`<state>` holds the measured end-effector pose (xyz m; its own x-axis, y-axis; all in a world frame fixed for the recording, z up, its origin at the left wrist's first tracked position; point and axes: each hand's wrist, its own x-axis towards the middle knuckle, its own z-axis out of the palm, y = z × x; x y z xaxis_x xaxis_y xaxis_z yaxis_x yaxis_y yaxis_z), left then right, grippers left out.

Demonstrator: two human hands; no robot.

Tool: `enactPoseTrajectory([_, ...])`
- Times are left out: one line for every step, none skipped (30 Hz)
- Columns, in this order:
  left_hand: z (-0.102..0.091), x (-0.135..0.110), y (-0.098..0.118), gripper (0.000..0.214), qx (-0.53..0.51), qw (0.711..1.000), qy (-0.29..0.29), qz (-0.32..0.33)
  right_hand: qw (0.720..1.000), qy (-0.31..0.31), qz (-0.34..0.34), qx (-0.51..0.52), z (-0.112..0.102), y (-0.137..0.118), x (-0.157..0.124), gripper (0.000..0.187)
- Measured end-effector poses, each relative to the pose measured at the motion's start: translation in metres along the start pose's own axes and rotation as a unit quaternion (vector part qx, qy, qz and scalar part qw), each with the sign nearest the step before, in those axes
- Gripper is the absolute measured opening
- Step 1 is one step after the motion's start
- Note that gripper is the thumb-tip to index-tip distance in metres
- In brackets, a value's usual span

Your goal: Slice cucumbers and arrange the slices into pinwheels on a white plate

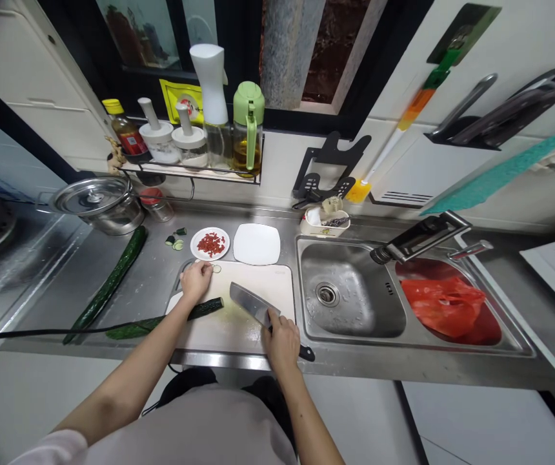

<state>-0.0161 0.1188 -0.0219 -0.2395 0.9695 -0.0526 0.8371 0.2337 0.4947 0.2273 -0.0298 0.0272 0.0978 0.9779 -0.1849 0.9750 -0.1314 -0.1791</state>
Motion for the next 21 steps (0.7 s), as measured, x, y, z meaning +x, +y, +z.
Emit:
enactPoseTrajectory([-0.001, -0.001, -0.003, 0.022, -0.015, 1.0, 0.008, -0.003, 1.0, -0.002, 0.007, 0.014, -0.001, 0.0, 0.0, 0.043])
enactPoseTrajectory([-0.002, -0.003, -0.007, 0.022, -0.032, 0.999, 0.016, -0.004, 0.999, -0.004, 0.016, 0.031, -0.001, -0.001, 0.0, 0.043])
enactPoseTrajectory([-0.004, -0.006, -0.011, 0.023, -0.049, 0.999, 0.023, 0.0, 0.998, -0.009, 0.028, 0.05, -0.002, -0.002, -0.001, 0.041])
enactPoseTrajectory([-0.005, -0.01, -0.015, 0.023, -0.065, 0.997, 0.028, 0.008, 0.997, -0.018, 0.044, 0.069, -0.003, -0.002, 0.0, 0.04])
enactPoseTrajectory([-0.007, -0.014, -0.019, 0.023, -0.081, 0.996, 0.03, 0.02, 0.994, -0.029, 0.06, 0.086, -0.003, -0.003, 0.0, 0.038])
enactPoseTrajectory([-0.008, -0.02, -0.023, 0.022, -0.093, 0.994, 0.031, 0.037, 0.991, -0.041, 0.074, 0.101, -0.003, -0.004, 0.0, 0.037])
enactPoseTrajectory([-0.01, -0.026, -0.027, 0.022, -0.102, 0.993, 0.03, 0.056, 0.989, -0.052, 0.085, 0.113, -0.003, -0.004, 0.001, 0.037])
enactPoseTrajectory([-0.012, -0.033, -0.03, 0.021, -0.107, 0.991, 0.027, 0.075, 0.986, -0.06, 0.091, 0.124, -0.003, -0.005, 0.001, 0.037])
enactPoseTrajectory([-0.013, -0.04, -0.033, 0.02, -0.11, 0.989, 0.021, 0.096, 0.984, -0.066, 0.092, 0.134, -0.002, -0.007, 0.002, 0.037])
enactPoseTrajectory([-0.015, -0.047, -0.035, 0.02, -0.109, 0.987, 0.016, 0.116, 0.983, -0.07, 0.089, 0.145, -0.002, -0.008, 0.003, 0.037])
enactPoseTrajectory([-0.016, -0.053, -0.037, 0.019, -0.107, 0.985, 0.011, 0.137, 0.982, -0.072, 0.083, 0.155, -0.001, -0.01, 0.003, 0.036])
enactPoseTrajectory([-0.017, -0.059, -0.039, 0.018, -0.104, 0.982, 0.005, 0.159, 0.981, -0.074, 0.076, 0.164, 0.0, -0.012, 0.004, 0.036])
enactPoseTrajectory([-0.018, -0.064, -0.04, 0.018, -0.099, 0.979, 0.0, 0.179, 0.98, -0.074, 0.069, 0.172, 0.001, -0.015, 0.005, 0.035])
enactPoseTrajectory([-0.018, -0.069, -0.041, 0.018, -0.095, 0.976, -0.004, 0.197, 0.98, -0.073, 0.061, 0.177, 0.002, -0.018, 0.006, 0.035])
enactPoseTrajectory([-0.018, -0.073, -0.043, 0.018, -0.089, 0.973, -0.007, 0.213, 0.98, -0.072, 0.053, 0.18, 0.003, -0.021, 0.006, 0.034])
enactPoseTrajectory([-0.017, -0.076, -0.044, 0.018, -0.084, 0.971, -0.01, 0.224, 0.98, -0.069, 0.044, 0.182, 0.004, -0.024, 0.007, 0.034])
enactPoseTrajectory([-0.017, -0.079, -0.045, 0.018, -0.078, 0.969, -0.011, 0.233, 0.98, -0.067, 0.034, 0.183, 0.006, -0.028, 0.007, 0.034])
enactPoseTrajectory([-0.016, -0.081, -0.046, 0.018, -0.073, 0.968, -0.012, 0.24, 0.98, -0.066, 0.023, 0.186, 0.007, -0.031, 0.007, 0.034])
enactPoseTrajectory([-0.016, -0.082, -0.047, 0.018, -0.068, 0.967, -0.011, 0.246, 0.98, -0.066, 0.012, 0.188, 0.008, -0.034, 0.007, 0.033])
enactPoseTrajectory([-0.015, -0.084, -0.047, 0.018, -0.064, 0.966, -0.01, 0.252, 0.979, -0.067, 0.003, 0.19, 0.009, -0.037, 0.007, 0.033])
enactPoseTrajectory([-0.015, -0.084, -0.047, 0.018, -0.061, 0.964, -0.009, 0.258, 0.979, -0.071, -0.003, 0.191, 0.01, -0.04, 0.007, 0.033])
